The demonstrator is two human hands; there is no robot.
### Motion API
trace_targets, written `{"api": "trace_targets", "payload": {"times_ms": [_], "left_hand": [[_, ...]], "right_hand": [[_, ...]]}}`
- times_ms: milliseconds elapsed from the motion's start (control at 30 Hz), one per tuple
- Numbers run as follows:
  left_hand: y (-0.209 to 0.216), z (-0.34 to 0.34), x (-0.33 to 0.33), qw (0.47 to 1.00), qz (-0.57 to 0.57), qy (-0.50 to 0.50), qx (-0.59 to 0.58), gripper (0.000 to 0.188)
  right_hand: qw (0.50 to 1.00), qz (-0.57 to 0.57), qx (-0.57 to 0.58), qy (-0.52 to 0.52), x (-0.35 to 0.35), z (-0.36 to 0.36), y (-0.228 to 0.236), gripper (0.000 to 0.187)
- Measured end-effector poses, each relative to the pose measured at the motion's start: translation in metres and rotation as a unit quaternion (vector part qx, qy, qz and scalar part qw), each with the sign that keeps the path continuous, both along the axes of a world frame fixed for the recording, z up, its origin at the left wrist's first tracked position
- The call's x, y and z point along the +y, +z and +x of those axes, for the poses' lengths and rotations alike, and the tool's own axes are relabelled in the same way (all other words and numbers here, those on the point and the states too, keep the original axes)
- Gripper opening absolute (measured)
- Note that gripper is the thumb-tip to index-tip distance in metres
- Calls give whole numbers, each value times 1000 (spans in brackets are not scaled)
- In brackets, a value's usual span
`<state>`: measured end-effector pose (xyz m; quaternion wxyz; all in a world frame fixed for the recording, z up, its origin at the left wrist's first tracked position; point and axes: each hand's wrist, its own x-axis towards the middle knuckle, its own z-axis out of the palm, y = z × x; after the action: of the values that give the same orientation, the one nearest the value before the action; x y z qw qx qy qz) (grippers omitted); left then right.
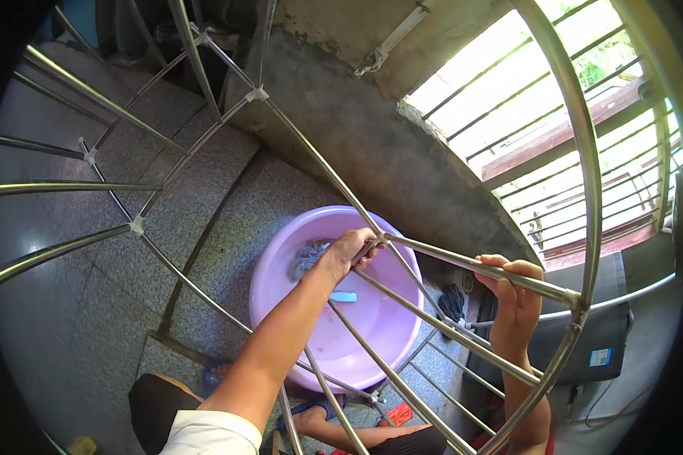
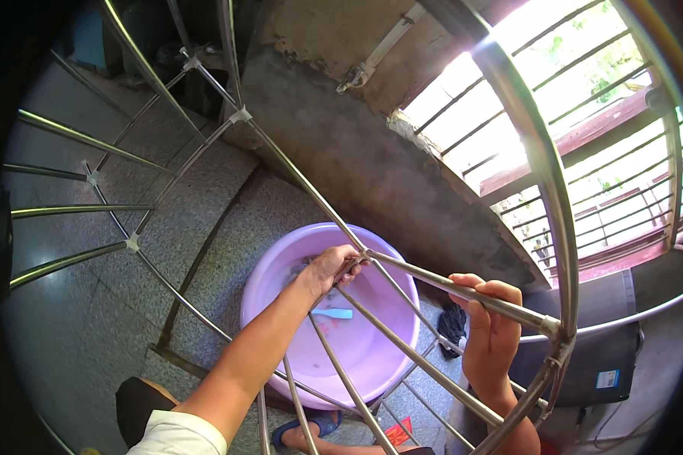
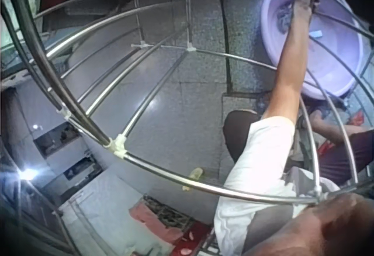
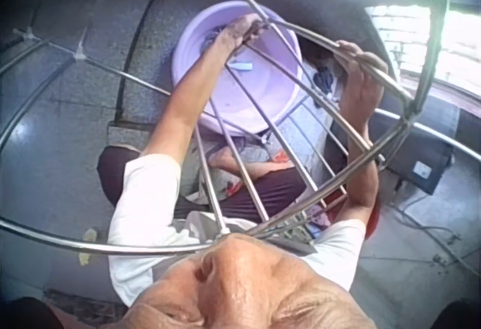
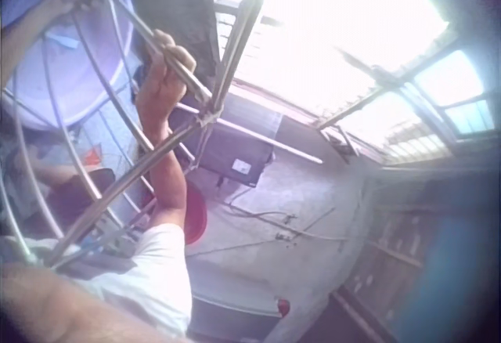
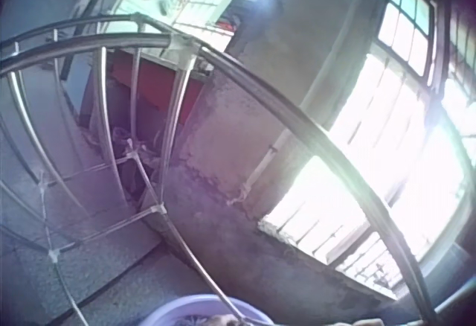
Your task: The person is assembling a collapsible metal laundry drying rack, connecting pipes to plastic joints.
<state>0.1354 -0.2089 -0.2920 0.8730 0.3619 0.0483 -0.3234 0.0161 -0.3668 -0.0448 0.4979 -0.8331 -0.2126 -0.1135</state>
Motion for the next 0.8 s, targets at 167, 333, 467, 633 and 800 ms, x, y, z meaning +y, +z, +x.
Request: {"api": "trace_targets", "payload": {"times_ms": [167, 333, 467, 633, 800], "left_hand": [[4, -1, -2, 1000, -5, 16, -20, 32], [20, -6, -10, 998, 32, 40, -44, 36], [25, -12, -14, 993, 106, 38, -28, 45], [36, -18, -41, 987, 159, 30, 10, 54], [6, -18, -58, 967, 216, 129, 26, 60]], "right_hand": [[1000, 3, -8, 3, 3, -9, 5, 17], [1000, -6, -25, 14, -2, -9, 9, 19], [996, -84, -24, 14, 8, 16, -13, 19], [983, 42, 171, -52, 20, 73, -106, 24], [965, 211, 131, -82, 50, 77, -134, 35]]}}
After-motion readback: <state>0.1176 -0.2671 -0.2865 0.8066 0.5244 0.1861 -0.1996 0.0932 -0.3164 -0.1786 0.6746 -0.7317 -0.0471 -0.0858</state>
